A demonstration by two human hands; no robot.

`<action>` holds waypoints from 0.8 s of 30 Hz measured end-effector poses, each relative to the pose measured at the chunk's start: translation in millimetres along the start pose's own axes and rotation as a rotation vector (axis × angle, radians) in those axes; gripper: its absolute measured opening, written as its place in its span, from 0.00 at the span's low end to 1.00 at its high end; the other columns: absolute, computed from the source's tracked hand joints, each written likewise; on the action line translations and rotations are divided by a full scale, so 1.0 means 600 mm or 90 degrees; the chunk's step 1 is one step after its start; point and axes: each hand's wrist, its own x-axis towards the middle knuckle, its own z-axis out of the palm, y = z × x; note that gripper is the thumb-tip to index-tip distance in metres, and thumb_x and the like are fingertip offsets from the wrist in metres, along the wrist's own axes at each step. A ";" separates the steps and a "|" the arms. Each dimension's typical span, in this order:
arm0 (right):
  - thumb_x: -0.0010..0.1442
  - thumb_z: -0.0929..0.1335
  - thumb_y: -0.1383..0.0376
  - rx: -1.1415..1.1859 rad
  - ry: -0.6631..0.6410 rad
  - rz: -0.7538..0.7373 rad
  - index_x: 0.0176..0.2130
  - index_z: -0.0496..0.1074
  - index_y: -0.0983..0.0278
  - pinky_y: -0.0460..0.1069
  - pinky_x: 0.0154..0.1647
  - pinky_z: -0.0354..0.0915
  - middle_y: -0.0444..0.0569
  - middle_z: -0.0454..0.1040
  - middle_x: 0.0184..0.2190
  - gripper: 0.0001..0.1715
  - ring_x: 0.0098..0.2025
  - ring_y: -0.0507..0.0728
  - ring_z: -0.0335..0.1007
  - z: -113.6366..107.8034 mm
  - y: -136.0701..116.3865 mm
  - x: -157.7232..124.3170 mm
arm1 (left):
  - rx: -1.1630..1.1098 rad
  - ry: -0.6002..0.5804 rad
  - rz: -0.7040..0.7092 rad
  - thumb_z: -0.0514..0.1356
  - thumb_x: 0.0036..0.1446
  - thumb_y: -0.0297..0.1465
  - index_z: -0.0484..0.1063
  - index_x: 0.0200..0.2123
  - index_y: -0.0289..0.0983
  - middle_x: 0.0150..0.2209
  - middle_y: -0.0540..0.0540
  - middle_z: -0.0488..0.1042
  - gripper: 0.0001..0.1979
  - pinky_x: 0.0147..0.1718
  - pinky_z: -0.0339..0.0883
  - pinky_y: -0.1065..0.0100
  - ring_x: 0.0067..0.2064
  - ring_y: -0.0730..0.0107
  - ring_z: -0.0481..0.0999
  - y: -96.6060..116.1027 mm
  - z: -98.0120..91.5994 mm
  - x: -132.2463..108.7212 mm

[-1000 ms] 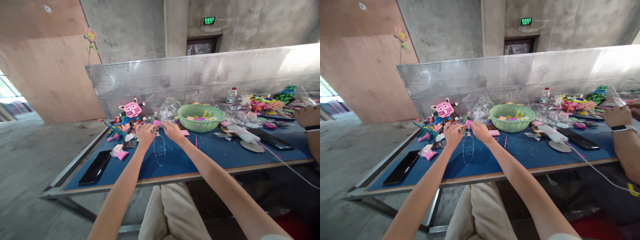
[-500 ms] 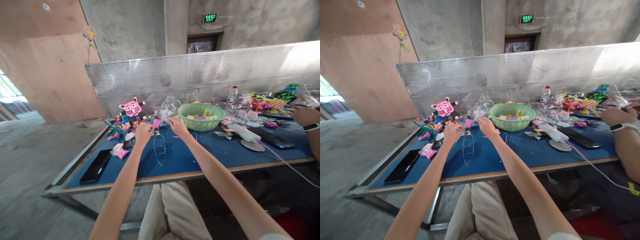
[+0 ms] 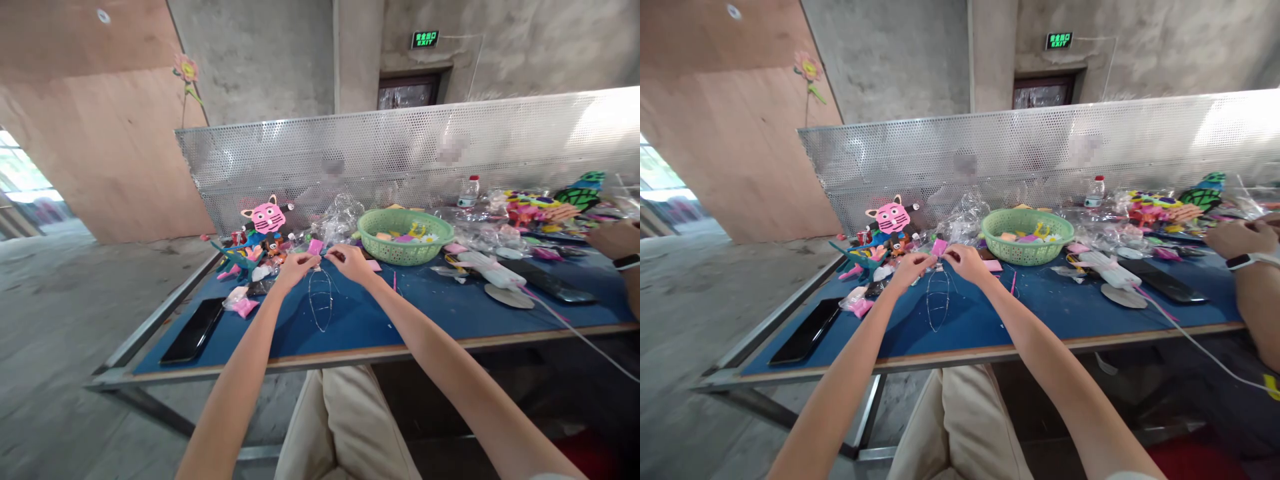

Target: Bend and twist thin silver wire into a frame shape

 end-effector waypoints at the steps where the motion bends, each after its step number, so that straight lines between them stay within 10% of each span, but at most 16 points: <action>1: 0.65 0.67 0.59 0.028 -0.013 0.029 0.38 0.79 0.64 0.50 0.40 0.68 0.50 0.80 0.33 0.13 0.33 0.55 0.73 -0.002 0.000 0.002 | -0.001 -0.010 -0.013 0.60 0.56 0.51 0.79 0.29 0.36 0.18 0.51 0.68 0.23 0.22 0.54 0.70 0.22 0.73 0.64 -0.001 -0.001 0.000; 12: 0.61 0.68 0.52 0.207 -0.293 0.194 0.37 0.81 0.66 0.45 0.23 0.55 0.47 0.79 0.28 0.21 0.21 0.48 0.58 -0.018 0.031 0.009 | -0.010 -0.086 -0.101 0.62 0.53 0.52 0.77 0.28 0.37 0.26 0.48 0.75 0.23 0.23 0.59 0.71 0.25 0.73 0.68 -0.021 0.006 0.005; 24: 0.64 0.64 0.56 0.162 -0.315 0.132 0.29 0.75 0.66 0.47 0.30 0.56 0.43 0.71 0.24 0.20 0.25 0.50 0.60 0.006 0.023 0.007 | -0.062 -0.153 -0.067 0.63 0.53 0.49 0.78 0.33 0.37 0.25 0.51 0.68 0.20 0.23 0.53 0.71 0.24 0.76 0.60 -0.030 0.006 0.005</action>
